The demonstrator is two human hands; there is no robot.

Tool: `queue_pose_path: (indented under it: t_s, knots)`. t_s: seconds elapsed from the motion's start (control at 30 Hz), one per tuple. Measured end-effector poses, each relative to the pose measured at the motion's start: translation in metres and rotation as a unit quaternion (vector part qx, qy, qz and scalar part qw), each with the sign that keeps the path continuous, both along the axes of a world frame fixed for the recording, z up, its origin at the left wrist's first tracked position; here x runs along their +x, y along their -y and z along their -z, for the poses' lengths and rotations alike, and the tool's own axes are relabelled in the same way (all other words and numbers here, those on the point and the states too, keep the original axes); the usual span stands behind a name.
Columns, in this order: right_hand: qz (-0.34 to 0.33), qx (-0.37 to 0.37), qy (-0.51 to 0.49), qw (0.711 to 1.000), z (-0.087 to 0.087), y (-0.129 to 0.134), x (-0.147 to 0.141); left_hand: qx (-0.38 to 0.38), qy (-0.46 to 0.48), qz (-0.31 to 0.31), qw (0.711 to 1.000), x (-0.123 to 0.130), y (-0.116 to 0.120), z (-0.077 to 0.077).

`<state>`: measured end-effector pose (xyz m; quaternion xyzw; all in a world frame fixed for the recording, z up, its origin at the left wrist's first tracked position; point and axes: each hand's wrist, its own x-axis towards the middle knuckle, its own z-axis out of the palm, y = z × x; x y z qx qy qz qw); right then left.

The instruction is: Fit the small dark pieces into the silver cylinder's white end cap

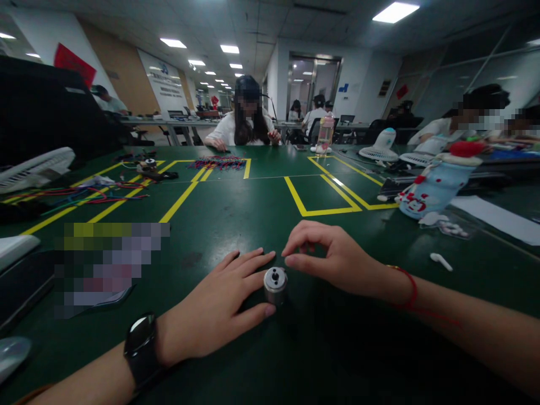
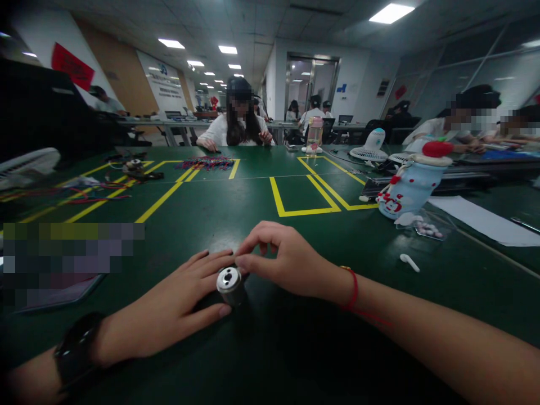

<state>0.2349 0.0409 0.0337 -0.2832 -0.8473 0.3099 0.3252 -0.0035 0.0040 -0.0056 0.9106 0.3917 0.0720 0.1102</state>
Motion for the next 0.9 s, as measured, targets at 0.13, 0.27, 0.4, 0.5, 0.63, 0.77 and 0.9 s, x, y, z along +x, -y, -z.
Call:
queue_pose_path:
  t_s: [0.13,0.27,0.4,0.5,0.63,0.77,0.9]
  knots:
    - [-0.111,-0.029,0.096,0.989,0.010,-0.015,0.016,-0.005,0.008,0.001,1.000,0.000,-0.001,0.001]
    - [-0.141,-0.010,0.152,0.978,0.022,-0.021,0.020,-0.008,-0.005,0.002,1.000,0.000,-0.003,0.003]
    - [-0.137,0.004,0.162,0.977,0.026,-0.022,0.020,-0.011,-0.007,0.000,1.000,0.000,-0.004,0.002]
    - [-0.137,0.011,0.156,0.978,0.026,-0.022,0.020,-0.015,-0.008,0.000,1.000,0.000,-0.004,0.002]
    - [-0.139,0.020,0.161,0.977,0.026,-0.021,0.020,-0.019,0.007,0.001,1.000,0.000,-0.004,0.002]
    - [-0.148,-0.002,0.147,0.978,0.025,-0.020,0.021,-0.018,0.016,0.002,1.000,0.000,-0.004,0.001]
    - [-0.130,-0.176,0.023,0.976,0.029,-0.027,0.025,-0.019,0.017,-0.002,1.000,0.000,-0.002,0.000]
